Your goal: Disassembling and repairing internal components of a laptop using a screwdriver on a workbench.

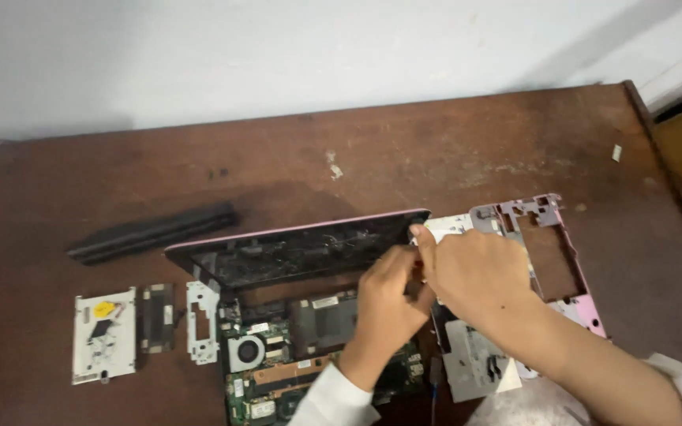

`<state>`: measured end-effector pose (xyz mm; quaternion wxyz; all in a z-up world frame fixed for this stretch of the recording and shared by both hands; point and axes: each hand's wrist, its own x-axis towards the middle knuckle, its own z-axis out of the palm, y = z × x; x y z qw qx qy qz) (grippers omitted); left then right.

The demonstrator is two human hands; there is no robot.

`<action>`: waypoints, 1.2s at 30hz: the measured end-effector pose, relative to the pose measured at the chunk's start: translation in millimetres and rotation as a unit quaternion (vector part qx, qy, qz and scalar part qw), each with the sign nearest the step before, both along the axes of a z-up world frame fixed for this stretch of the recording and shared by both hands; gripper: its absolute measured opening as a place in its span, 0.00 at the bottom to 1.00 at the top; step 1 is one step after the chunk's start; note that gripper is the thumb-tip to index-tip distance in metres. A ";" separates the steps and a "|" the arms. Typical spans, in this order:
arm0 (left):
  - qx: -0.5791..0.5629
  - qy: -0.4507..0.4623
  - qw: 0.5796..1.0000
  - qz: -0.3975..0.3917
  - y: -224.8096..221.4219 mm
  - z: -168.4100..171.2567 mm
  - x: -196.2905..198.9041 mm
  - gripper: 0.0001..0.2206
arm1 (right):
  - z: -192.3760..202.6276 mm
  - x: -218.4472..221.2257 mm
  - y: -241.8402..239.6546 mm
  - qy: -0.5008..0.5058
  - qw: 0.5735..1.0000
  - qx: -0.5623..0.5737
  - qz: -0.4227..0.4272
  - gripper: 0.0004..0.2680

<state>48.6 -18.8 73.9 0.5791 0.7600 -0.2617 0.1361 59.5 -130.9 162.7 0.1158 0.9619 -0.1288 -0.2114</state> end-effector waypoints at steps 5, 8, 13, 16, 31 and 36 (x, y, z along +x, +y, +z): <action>-0.034 0.054 0.998 -0.028 -2.2 -5.2 -9.7 0.05 | -10.6 -16.8 -30.2 -0.141 0.948 0.005 0.286 0.12; -0.032 0.033 0.998 -0.045 -3.4 -6.3 -8.9 0.08 | 41.9 -14.7 -29.8 0.069 0.946 0.247 0.197 0.22; -0.053 0.103 0.986 -0.122 13.8 -5.6 6.9 0.10 | 8.4 -21.3 -49.5 -0.076 0.883 0.297 0.355 0.21; -0.053 0.190 0.961 -0.193 32.0 -20.2 21.8 0.10 | -5.4 -17.2 -45.9 -0.068 0.900 0.167 0.396 0.18; -0.052 0.256 0.934 -0.244 39.3 -25.7 32.0 0.09 | -14.5 -16.6 -24.2 -0.169 0.880 0.169 0.410 0.20; -0.064 0.204 0.945 -0.249 43.4 -27.8 36.5 0.08 | 6.4 -11.9 -35.4 -0.045 0.884 0.225 0.408 0.18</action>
